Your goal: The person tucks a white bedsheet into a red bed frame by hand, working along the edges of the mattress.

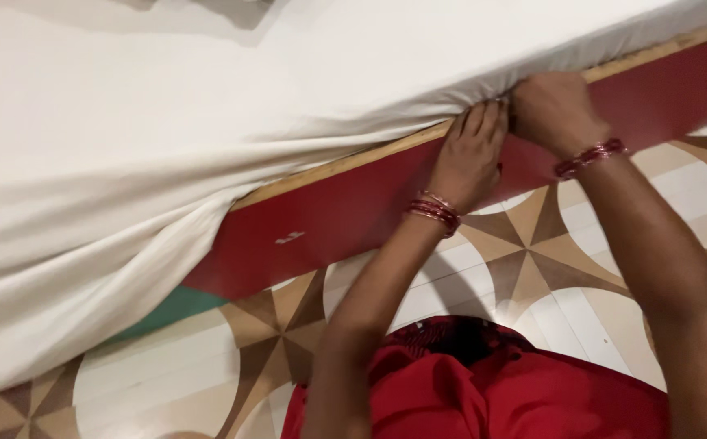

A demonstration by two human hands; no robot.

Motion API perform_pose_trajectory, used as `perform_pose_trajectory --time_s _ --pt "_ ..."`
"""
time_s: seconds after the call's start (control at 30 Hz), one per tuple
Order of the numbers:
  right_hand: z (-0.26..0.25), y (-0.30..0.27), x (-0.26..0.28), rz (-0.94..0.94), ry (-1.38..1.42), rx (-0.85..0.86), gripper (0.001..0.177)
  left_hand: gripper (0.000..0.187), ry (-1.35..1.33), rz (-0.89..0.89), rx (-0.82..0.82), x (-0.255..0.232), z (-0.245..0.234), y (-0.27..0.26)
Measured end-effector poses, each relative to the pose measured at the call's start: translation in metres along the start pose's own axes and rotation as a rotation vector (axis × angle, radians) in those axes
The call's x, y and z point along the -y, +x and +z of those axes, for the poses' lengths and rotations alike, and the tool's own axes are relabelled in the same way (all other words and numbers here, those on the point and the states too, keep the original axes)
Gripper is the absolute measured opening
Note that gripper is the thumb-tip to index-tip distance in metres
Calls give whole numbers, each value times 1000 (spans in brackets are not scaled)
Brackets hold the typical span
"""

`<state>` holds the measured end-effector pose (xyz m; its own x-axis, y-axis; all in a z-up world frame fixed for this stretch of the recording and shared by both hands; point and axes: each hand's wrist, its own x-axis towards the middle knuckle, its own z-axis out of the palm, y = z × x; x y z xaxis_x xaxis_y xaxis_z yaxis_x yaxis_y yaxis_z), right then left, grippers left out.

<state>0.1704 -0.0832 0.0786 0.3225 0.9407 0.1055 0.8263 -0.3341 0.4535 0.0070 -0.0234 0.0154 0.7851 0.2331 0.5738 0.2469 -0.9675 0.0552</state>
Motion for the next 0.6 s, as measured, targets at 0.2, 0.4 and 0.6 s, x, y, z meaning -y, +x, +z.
perform_pose_trajectory --time_s 0.2,0.4,0.6 --pt "-54 -50 9 50 57 348 80 93 260 193 221 56 -58 -68" --pt "-75 -48 60 -97 243 272 69 66 282 8 139 119 -84 -159" --pt "-92 -25 85 -108 192 242 45 64 333 -128 -65 162 -131 -214"
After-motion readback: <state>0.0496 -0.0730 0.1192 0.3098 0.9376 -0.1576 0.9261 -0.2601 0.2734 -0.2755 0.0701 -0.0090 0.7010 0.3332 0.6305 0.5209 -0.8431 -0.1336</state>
